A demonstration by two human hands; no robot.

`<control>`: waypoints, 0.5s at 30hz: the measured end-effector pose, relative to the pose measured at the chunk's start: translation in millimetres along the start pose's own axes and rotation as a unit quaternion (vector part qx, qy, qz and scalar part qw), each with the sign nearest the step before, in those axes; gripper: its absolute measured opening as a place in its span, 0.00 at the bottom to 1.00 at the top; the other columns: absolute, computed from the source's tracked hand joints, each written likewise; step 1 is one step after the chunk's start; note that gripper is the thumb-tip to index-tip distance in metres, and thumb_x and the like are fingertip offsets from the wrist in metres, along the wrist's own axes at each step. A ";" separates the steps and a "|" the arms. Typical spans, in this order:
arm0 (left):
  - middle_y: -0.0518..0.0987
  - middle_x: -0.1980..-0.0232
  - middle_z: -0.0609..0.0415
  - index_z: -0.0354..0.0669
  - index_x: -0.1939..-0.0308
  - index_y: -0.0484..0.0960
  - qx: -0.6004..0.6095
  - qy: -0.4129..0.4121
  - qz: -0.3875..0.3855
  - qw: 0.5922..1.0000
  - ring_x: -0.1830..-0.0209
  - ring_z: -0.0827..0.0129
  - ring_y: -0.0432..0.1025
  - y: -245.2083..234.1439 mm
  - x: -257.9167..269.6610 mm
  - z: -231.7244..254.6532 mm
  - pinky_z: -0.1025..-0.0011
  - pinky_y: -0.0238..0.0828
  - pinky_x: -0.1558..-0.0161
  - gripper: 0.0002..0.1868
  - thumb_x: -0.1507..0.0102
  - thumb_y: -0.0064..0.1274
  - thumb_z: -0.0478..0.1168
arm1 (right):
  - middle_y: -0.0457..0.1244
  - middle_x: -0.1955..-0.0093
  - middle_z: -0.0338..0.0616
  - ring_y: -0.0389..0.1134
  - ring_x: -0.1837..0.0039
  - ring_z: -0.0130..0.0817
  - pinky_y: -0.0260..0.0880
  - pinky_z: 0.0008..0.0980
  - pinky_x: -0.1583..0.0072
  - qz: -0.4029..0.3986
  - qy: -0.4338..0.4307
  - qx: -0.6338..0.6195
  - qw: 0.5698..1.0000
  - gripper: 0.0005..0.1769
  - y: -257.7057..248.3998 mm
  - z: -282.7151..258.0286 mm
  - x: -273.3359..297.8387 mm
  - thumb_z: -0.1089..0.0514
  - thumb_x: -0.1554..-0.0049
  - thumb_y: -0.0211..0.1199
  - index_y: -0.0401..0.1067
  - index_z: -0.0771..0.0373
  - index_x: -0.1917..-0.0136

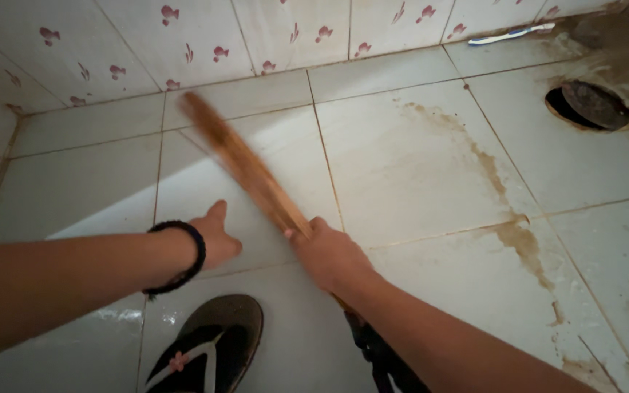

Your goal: The person sweeps a tiled floor using a broom made of sticks, directing debris toward a drain and around a small stool.

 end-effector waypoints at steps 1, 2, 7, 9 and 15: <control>0.73 0.33 0.31 0.45 0.18 0.38 0.013 -0.003 0.005 1.000 0.35 0.47 0.72 -1.2 3.0 -0.4 0.62 0.68 0.34 0.54 0.40 0.55 0.48 | 0.72 0.49 0.60 0.77 0.46 0.55 0.76 0.52 0.45 -0.007 0.059 -0.065 0.996 0.29 -1.9 7.8 5.4 0.34 0.36 0.45 0.63 0.59 0.36; 0.74 0.33 0.31 0.45 0.18 0.39 0.027 -0.003 0.011 1.000 0.36 0.47 0.72 -4.9 5.5 -0.9 0.61 0.69 0.35 0.53 0.40 0.54 0.47 | 0.71 0.48 0.61 0.75 0.45 0.58 0.74 0.53 0.44 0.019 0.035 -0.047 0.998 0.30 -2.9 3.1 10.2 0.34 0.37 0.47 0.64 0.59 0.37; 0.72 0.32 0.32 0.43 0.18 0.41 0.051 0.017 0.016 0.998 0.35 0.49 0.73 -14.6 13.4 13.6 0.61 0.70 0.36 0.48 0.37 0.51 0.43 | 0.68 0.45 0.62 0.69 0.41 0.61 0.69 0.55 0.40 -0.041 -0.024 0.033 0.998 0.31 28.3 -13.7 22.0 0.33 0.38 0.50 0.63 0.58 0.35; 0.70 0.31 0.32 0.42 0.18 0.39 0.068 0.024 0.004 0.997 0.36 0.50 0.74 -11.3 17.2 24.8 0.62 0.72 0.37 0.48 0.36 0.50 0.42 | 0.69 0.46 0.61 0.70 0.41 0.59 0.69 0.55 0.40 -0.044 -0.046 0.050 0.997 0.32 30.7 -14.2 20.1 0.33 0.39 0.50 0.63 0.59 0.35; 0.78 0.35 0.32 0.50 0.15 0.35 0.060 -0.014 -0.075 0.995 0.39 0.47 0.78 -1.9 41.9 39.0 0.57 0.74 0.39 0.48 0.34 0.45 0.43 | 0.69 0.49 0.57 0.72 0.46 0.53 0.72 0.51 0.44 -0.003 -0.019 0.081 0.997 0.33 3.9 7.0 2.6 0.32 0.34 0.44 0.63 0.61 0.35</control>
Point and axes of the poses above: each hand's wrist, its own x-axis away from the middle knuckle, its own y-axis out of the palm, z = x × y, the point moved 6 cm from there along -x, towards the middle knuckle
